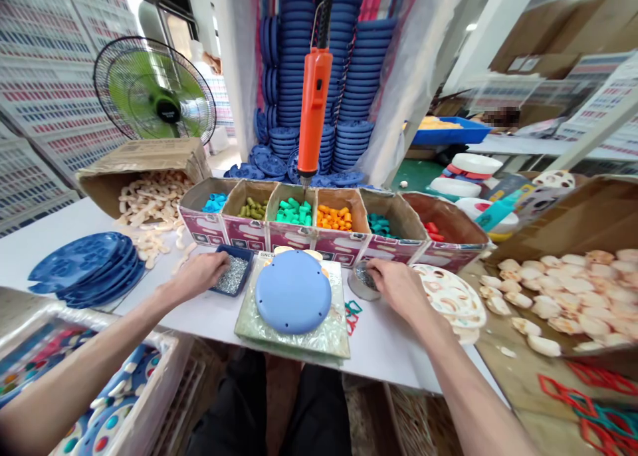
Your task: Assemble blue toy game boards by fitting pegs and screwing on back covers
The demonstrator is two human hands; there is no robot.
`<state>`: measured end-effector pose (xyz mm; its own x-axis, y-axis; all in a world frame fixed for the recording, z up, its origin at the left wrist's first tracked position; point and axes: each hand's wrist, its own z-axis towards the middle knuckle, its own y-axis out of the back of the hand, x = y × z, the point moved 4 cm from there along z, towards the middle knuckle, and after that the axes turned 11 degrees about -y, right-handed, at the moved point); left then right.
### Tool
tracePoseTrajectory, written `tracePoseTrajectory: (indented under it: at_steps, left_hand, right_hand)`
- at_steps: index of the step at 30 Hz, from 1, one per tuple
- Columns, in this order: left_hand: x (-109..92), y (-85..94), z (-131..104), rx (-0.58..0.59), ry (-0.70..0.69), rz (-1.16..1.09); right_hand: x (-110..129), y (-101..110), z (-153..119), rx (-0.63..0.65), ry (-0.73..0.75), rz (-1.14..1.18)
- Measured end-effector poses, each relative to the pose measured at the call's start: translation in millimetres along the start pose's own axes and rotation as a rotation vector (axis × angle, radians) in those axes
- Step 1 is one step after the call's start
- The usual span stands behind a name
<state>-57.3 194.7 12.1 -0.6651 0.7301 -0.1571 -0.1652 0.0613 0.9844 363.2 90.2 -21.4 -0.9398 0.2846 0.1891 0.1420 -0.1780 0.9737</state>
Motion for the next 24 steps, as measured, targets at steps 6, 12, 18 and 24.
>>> tracePoseTrajectory:
  at_steps: [6,12,18,24]
  left_hand:
    - [-9.5,15.0,-15.4,-0.167,0.005,-0.216]
    - [-8.0,7.7,-21.6,-0.352,-0.073,-0.406]
    - [5.6,-13.6,-19.5,-0.396,-0.055,-0.471]
    - [7.2,-21.5,-17.1,-0.408,-0.066,-0.508]
  right_hand:
    - [8.8,34.1,-33.8,-0.097,-0.095,0.598]
    - [86.1,58.8,-105.4,-0.060,0.126,0.941]
    - [143.1,47.7,-128.0,-0.078,0.369,0.847]
    - [154.8,35.3,-117.8,-0.112,0.368,0.723]
